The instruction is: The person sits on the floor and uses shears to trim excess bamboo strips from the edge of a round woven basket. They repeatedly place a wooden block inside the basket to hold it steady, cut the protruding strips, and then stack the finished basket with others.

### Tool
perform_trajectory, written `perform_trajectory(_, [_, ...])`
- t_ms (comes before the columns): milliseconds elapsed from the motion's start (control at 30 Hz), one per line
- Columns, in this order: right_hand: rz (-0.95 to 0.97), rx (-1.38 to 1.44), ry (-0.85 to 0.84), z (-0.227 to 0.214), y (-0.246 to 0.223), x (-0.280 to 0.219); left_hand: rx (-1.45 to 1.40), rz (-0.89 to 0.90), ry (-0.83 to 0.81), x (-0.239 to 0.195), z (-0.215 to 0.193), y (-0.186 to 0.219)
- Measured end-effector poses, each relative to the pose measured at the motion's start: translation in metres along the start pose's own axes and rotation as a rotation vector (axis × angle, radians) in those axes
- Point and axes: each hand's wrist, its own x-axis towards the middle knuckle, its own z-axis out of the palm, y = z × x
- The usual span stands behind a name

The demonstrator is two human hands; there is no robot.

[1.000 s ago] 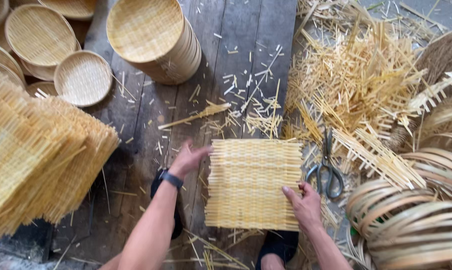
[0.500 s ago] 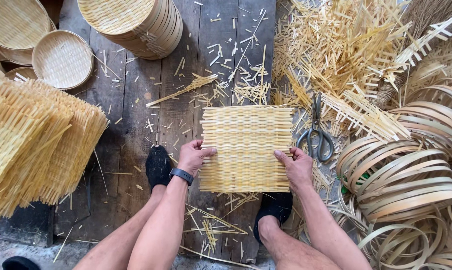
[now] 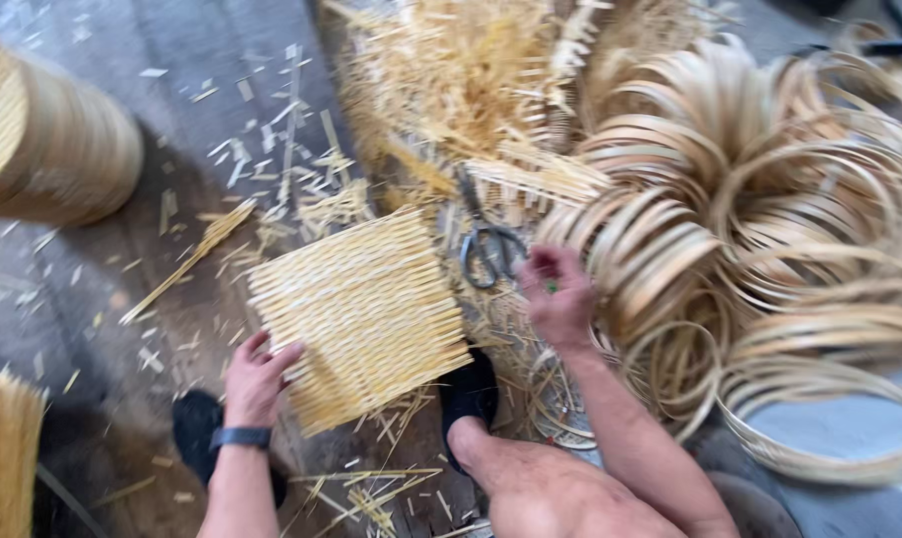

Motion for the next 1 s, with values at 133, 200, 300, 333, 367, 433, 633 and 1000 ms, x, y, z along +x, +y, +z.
perform_trajectory(133, [-0.2,-0.669,0.282,-0.157,0.033,0.034,-0.064,0.055,0.136,-0.004,-0.016,0.008])
perform_trajectory(200, [-0.201,-1.062,0.285,-0.217,0.057,0.042,-0.088,0.087,0.181,-0.003,-0.027,0.013])
perform_trajectory(300, [-0.193,-1.344,0.293,-0.283,0.088,0.05,-0.16,0.116,0.182,-0.003,-0.039,0.016])
perform_trajectory(333, [-0.161,-1.308,0.306,-0.299,0.098,0.051,-0.173,0.136,0.177,-0.005,-0.04,0.017])
perform_trajectory(367, [-0.113,-1.205,0.333,-0.315,0.107,0.053,-0.185,0.159,0.173,-0.006,-0.04,0.019])
perform_trajectory(433, [-0.101,-1.135,0.39,-0.338,0.119,0.06,-0.215,0.184,0.149,-0.012,-0.034,0.026])
perform_trajectory(633, [-0.258,-1.094,0.542,-0.364,0.084,0.083,0.014,0.409,0.21,-0.061,0.005,0.072])
perform_trajectory(1000, [-0.508,-0.411,0.141,-0.164,-0.09,0.111,-0.216,0.531,-0.659,-0.136,0.142,0.154])
